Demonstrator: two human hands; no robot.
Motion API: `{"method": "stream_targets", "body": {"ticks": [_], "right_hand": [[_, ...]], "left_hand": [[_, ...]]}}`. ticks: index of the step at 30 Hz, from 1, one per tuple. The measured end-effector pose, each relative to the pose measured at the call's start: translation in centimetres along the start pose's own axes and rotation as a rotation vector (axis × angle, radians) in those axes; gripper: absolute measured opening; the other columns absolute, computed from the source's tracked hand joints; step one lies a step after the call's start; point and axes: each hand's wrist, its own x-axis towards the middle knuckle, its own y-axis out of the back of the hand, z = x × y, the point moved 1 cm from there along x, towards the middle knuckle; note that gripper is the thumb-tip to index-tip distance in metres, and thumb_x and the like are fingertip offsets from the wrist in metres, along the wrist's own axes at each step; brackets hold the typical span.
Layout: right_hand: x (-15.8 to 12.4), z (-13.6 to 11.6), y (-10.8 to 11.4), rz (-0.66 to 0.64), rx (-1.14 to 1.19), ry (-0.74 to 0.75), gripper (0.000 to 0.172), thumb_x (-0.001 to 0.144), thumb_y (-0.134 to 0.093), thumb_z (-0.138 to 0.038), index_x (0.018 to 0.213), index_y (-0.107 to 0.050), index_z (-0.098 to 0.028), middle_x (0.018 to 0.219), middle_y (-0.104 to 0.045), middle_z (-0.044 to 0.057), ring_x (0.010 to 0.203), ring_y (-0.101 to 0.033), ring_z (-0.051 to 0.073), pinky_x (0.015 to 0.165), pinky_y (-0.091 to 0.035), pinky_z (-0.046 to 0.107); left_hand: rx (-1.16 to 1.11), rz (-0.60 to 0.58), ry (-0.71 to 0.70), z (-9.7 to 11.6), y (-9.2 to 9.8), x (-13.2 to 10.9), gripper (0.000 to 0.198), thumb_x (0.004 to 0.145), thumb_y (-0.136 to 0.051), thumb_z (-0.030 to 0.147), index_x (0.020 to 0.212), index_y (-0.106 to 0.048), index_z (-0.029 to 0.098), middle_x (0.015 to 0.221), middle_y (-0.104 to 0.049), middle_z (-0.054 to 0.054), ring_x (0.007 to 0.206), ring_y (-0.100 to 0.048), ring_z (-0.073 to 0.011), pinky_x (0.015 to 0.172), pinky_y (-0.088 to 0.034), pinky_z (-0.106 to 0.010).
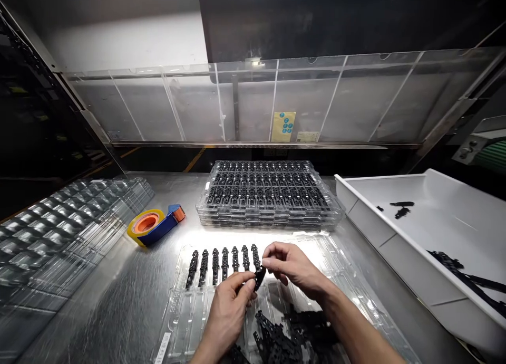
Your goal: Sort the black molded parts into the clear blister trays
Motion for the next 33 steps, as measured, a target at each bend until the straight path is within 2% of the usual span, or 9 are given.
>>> {"method": "stream_targets", "body": {"ticks": [3,5,8,13,17,20,24,28,33], "right_hand": [[0.0,-0.4,1.0,0.224,0.006,0.01,0.035,0.074,-0.068,-0.049,0.071,-0.056,-0.016,0.055,-0.053,-0.004,0.046,-0.045,0.008,0.039,-0.031,0.018],[-0.1,-0.2,1.8,0.384,-0.052,0.018,0.035,0.078,-0.064,-0.051,0.073,-0.055,-0.017,0.057,-0.057,-0.002,0.048,-0.05,0.01,0.039,-0.035,0.019],[-0.4,0.8,1.9,0.47,-0.259,-0.022,0.029,0.087,-0.052,-0.047,0.085,-0.055,-0.019,0.065,-0.064,0.001,0.054,-0.058,0.014,0.043,-0.042,0.021],[-1.1,2.5,-0.1,0.4,-0.785,-0.07,0.022,0.094,-0.042,-0.035,0.09,-0.056,-0.018,0.061,-0.061,0.002,0.048,-0.055,0.016,0.042,-0.037,0.024],[-1.2,2.5,-1.5,0.341,-1.052,-0.044,0.027,0.093,-0.044,-0.042,0.087,-0.06,-0.021,0.06,-0.062,0.002,0.057,-0.059,0.019,0.052,-0.035,0.027],[-1.1,2.1,-1.6,0.275,-0.994,-0.022,0.038,0.096,-0.034,-0.041,0.08,-0.062,-0.021,0.063,-0.064,0.003,0.059,-0.058,0.018,0.054,-0.032,0.027],[-1.0,1.9,-1.5,0.165,-0.908,0.027,0.02,0.089,-0.048,-0.031,0.093,-0.065,-0.023,0.07,-0.068,0.001,0.065,-0.061,0.017,0.059,-0.036,0.026],[-0.6,2.0,-2.0,0.087,-0.783,0.051,0.022,0.085,-0.053,-0.027,0.103,-0.064,-0.022,0.078,-0.069,-0.002,0.068,-0.062,0.013,0.06,-0.04,0.021],[0.3,2.2,-2.5,0.068,-0.756,0.075,0.022,0.084,-0.054,-0.025,0.102,-0.065,-0.022,0.085,-0.069,0.0,0.075,-0.062,0.013,0.066,-0.044,0.021]], "left_hand": [[0.088,0.051,0.014,-0.1,0.3,0.1,0.042,0.085,-0.049,0.045,0.106,-0.066,0.013,0.069,-0.067,-0.004,0.067,-0.061,-0.0192,0.066,-0.045,-0.031],[0.088,0.075,0.04,-0.5,0.7,0.3,0.045,0.085,-0.048,0.047,0.108,-0.064,0.012,0.067,-0.067,-0.004,0.066,-0.061,-0.0191,0.065,-0.045,-0.031],[0.047,0.08,0.092,-1.0,0.9,0.6,0.049,0.085,-0.047,0.049,0.114,-0.057,0.011,0.069,-0.068,-0.004,0.055,-0.056,-0.0159,0.057,-0.043,-0.029],[0.012,0.105,0.12,-0.9,0.7,0.9,0.047,0.084,-0.049,0.043,0.121,-0.048,0.014,0.067,-0.068,-0.002,0.054,-0.058,-0.0146,0.057,-0.043,-0.027],[-0.067,0.111,0.132,-0.8,0.4,1.0,0.046,0.08,-0.055,0.044,0.116,-0.051,0.015,0.07,-0.066,-0.002,0.052,-0.057,-0.0129,0.053,-0.044,-0.025],[-0.087,0.107,0.114,-0.9,0.1,1.0,0.045,0.079,-0.057,0.043,0.112,-0.054,0.014,0.069,-0.065,-0.001,0.051,-0.056,-0.0118,0.052,-0.043,-0.024],[-0.083,0.122,0.112,-1.3,-0.3,1.1,0.044,0.077,-0.059,0.043,0.109,-0.057,0.014,0.071,-0.064,-0.002,0.053,-0.057,-0.0125,0.049,-0.044,-0.023],[-0.138,0.144,0.107,-2.1,-0.5,1.2,0.043,0.074,-0.062,0.041,0.106,-0.058,0.013,0.076,-0.064,-0.003,0.058,-0.06,-0.0139,0.05,-0.045,-0.023],[-0.161,0.138,0.107,-2.8,-0.7,1.1,0.045,0.075,-0.063,0.043,0.108,-0.056,0.013,0.064,-0.063,-0.001,0.057,-0.059,-0.0145,0.052,-0.044,-0.024]]}}
